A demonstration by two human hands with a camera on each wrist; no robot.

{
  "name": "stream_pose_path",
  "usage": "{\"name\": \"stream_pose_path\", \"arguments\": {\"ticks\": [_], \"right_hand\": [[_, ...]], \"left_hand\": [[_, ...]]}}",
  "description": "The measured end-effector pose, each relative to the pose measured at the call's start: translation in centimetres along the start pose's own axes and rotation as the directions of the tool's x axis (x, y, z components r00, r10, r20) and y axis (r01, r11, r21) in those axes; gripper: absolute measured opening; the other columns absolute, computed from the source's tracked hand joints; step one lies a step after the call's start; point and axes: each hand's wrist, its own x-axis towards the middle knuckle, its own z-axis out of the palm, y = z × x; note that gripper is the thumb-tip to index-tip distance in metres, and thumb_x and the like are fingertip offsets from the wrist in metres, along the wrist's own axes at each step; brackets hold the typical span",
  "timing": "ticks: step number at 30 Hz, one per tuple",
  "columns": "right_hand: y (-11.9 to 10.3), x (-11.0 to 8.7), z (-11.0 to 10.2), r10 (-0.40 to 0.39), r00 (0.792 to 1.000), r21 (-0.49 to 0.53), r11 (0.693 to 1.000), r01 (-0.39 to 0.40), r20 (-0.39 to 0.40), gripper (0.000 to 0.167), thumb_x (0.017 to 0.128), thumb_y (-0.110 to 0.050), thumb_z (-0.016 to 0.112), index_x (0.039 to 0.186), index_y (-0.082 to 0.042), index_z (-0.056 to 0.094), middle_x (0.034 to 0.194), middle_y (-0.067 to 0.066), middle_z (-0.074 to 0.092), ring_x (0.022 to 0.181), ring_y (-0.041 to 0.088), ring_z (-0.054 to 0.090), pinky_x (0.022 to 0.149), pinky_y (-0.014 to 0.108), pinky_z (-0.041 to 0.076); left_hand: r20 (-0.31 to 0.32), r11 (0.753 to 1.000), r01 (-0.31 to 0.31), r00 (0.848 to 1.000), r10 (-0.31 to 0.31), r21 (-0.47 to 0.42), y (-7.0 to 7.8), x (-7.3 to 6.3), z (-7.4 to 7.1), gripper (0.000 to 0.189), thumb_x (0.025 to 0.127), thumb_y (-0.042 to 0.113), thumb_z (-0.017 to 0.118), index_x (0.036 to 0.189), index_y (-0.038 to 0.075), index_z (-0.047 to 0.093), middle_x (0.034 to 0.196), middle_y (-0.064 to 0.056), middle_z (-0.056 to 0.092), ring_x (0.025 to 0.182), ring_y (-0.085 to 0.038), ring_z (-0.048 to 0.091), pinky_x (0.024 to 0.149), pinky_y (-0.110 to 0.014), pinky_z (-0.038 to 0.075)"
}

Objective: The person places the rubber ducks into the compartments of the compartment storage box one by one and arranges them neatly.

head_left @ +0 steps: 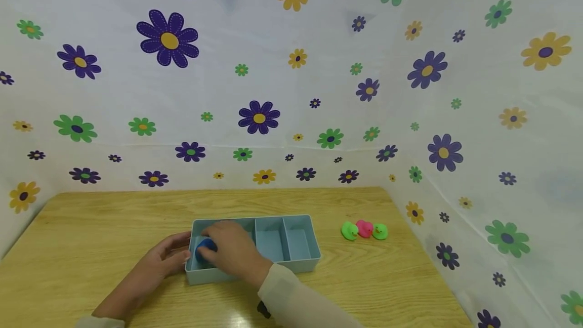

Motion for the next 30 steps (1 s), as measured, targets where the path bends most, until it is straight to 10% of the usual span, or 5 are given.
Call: {"name": "stream_pose_path", "arguments": {"ticks": [14,30], "right_hand": [[4.6,-4.9,-5.1,0.004,0.996,0.247,0.969,0.018,-0.089,0.039,0.1,-0.031,0.071,0.133,-0.011,0.065,0.128,0.0,0.067,0.119,0.014,0.063,0.1,0.029,0.054],[19.6,-13.8,-10.1,0.316,0.937,0.231,0.932,-0.278,-0.147,0.033,0.098,-0.013,0.072,0.129,-0.004,0.065,0.126,0.013,0.064,0.11,0.033,0.064,0.092,0.052,0.056]], "left_hand": [[-0.029,1.0,0.02,0.999,-0.02,-0.021,0.3,-0.2,0.3,0.069,0.105,0.034,0.062,0.16,0.008,0.031,0.159,-0.023,0.04,0.142,-0.039,0.046,0.101,-0.033,0.055],[-0.038,0.999,0.029,0.999,-0.03,-0.028,-0.1,0.2,0.3,0.069,0.104,0.035,0.063,0.16,0.008,0.032,0.161,-0.02,0.038,0.145,-0.041,0.042,0.102,-0.032,0.055]]}}
